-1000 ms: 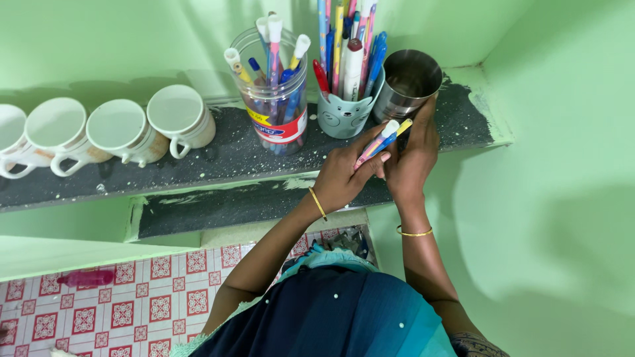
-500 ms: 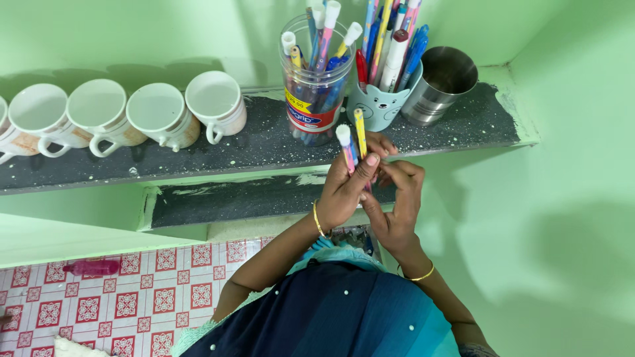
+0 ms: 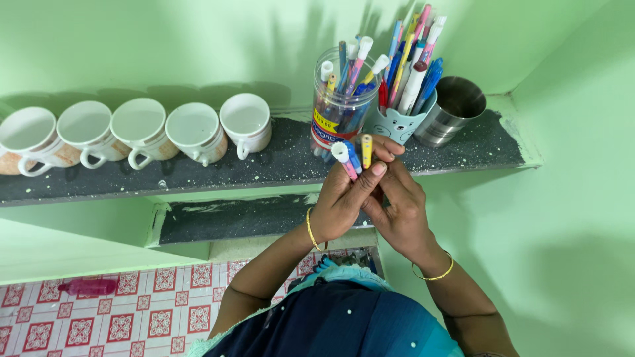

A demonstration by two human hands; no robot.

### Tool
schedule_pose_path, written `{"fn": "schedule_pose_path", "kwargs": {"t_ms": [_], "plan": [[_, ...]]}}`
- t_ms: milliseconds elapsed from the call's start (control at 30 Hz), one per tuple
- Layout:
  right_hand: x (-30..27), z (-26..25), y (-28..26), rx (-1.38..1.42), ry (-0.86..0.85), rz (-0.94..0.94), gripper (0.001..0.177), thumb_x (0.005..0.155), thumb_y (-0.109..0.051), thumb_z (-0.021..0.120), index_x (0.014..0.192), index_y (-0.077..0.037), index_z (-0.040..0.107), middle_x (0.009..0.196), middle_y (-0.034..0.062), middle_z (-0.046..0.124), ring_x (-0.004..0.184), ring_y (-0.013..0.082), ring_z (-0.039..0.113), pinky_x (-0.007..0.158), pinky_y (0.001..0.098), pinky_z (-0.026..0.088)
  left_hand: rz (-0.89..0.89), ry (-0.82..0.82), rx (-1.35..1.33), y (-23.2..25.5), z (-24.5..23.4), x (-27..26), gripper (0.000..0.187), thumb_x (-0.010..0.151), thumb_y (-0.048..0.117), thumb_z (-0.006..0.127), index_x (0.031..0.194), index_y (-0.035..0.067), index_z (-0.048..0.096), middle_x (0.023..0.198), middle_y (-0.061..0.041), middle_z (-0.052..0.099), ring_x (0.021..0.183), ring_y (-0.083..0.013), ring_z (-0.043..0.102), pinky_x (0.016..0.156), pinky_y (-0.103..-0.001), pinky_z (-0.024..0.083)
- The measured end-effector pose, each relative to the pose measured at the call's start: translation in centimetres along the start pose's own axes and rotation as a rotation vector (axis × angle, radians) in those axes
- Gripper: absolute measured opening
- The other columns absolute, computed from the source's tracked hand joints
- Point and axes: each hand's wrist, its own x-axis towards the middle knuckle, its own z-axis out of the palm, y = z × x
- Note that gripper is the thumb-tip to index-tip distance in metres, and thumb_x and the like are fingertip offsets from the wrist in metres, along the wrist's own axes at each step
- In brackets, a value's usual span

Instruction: The person picks up two cushions from the floor and places them on a bed, puts pens into a container on a shelf, places a book on a shelf, and picks up three rods from the floor.

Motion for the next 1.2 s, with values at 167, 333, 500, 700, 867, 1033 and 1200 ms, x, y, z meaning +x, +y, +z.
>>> {"fn": "schedule_pose_path", "kwargs": {"t_ms": [167, 333, 500, 700, 867, 1033, 1200], "plan": [[2.4, -0.8, -0.3, 0.049, 0.010, -0.061, 0.024, 0.090, -0.002, 0.075, 0.111, 0.003, 0.064, 0.106, 0.0144, 0.067, 0.085, 0.0230, 0.070, 0.073, 0.0326, 0.054, 0.067, 0.017, 0.287, 3.0, 0.1, 1.0, 0.041, 0.114, 0.021, 0.051, 0.148, 0.000, 0.045, 0.145, -0.017, 0.055, 0.138, -0.0273, 0.056, 0.120, -0.038, 0.043], [5.7, -1.8, -0.8, 0.290, 0.147, 0.072, 0.010, 0.102, -0.002, 0.071, 0.109, 0.005, 0.069, 0.093, 0.0090, 0.068, 0.073, 0.0125, 0.065, 0.061, 0.0262, 0.054, 0.264, -0.021, 0.441, 6.0, -0.5, 2.3, 0.047, 0.121, 0.024, 0.041, 0.161, 0.004, 0.026, 0.165, -0.018, 0.034, 0.156, -0.0287, 0.038, 0.126, -0.035, 0.038], [9.5, -2.8, -1.2, 0.491, 0.327, -0.013, 0.010, 0.113, -0.005, 0.066, 0.112, 0.005, 0.065, 0.091, 0.0088, 0.069, 0.063, 0.0103, 0.065, 0.055, 0.0244, 0.055, 0.375, 0.017, 0.579, 6.9, -2.4, 3.8, 0.036, 0.126, 0.024, 0.039, 0.160, 0.014, 0.041, 0.166, -0.007, 0.039, 0.154, -0.0243, 0.039, 0.130, -0.034, 0.034], [13.7, -0.9, -0.6, 0.412, 0.242, -0.064, 0.013, 0.110, -0.006, 0.067, 0.113, 0.006, 0.067, 0.084, 0.0085, 0.069, 0.065, 0.0086, 0.065, 0.055, 0.0255, 0.057, 0.376, 0.051, 0.676, 6.7, -5.1, 6.2, 0.035, 0.124, 0.021, 0.041, 0.158, 0.014, 0.042, 0.162, -0.010, 0.047, 0.151, -0.0268, 0.046, 0.127, -0.035, 0.040], [14.6, -0.5, -0.4, 0.394, 0.087, 0.095, 0.014, 0.106, -0.007, 0.071, 0.113, 0.005, 0.070, 0.080, 0.0069, 0.070, 0.061, 0.0060, 0.063, 0.052, 0.0221, 0.054, 0.376, 0.070, 0.700, 5.8, -5.9, 7.2, 0.037, 0.121, 0.017, 0.044, 0.158, 0.012, 0.040, 0.158, -0.015, 0.049, 0.149, -0.0291, 0.051, 0.126, -0.038, 0.044], [15.0, -0.7, -0.9, 0.356, 0.069, 0.142, 0.019, 0.104, -0.008, 0.075, 0.118, 0.005, 0.070, 0.082, 0.0082, 0.071, 0.061, 0.0056, 0.062, 0.051, 0.0218, 0.054, 0.389, 0.089, 0.734, 5.1, -6.3, 7.2, 0.039, 0.120, 0.018, 0.047, 0.159, 0.013, 0.039, 0.158, -0.014, 0.049, 0.149, -0.0286, 0.051, 0.126, -0.038, 0.044], [15.3, -1.0, -2.9, 0.425, 0.124, 0.063, 0.041, 0.100, -0.009, 0.076, 0.131, 0.004, 0.051, 0.102, 0.0079, 0.070, 0.067, 0.0044, 0.063, 0.050, 0.0200, 0.051, 0.376, 0.095, 0.698, 4.9, -6.4, 7.3, 0.041, 0.120, 0.017, 0.049, 0.159, 0.014, 0.039, 0.159, -0.013, 0.049, 0.149, -0.0276, 0.052, 0.127, -0.038, 0.044]]}}
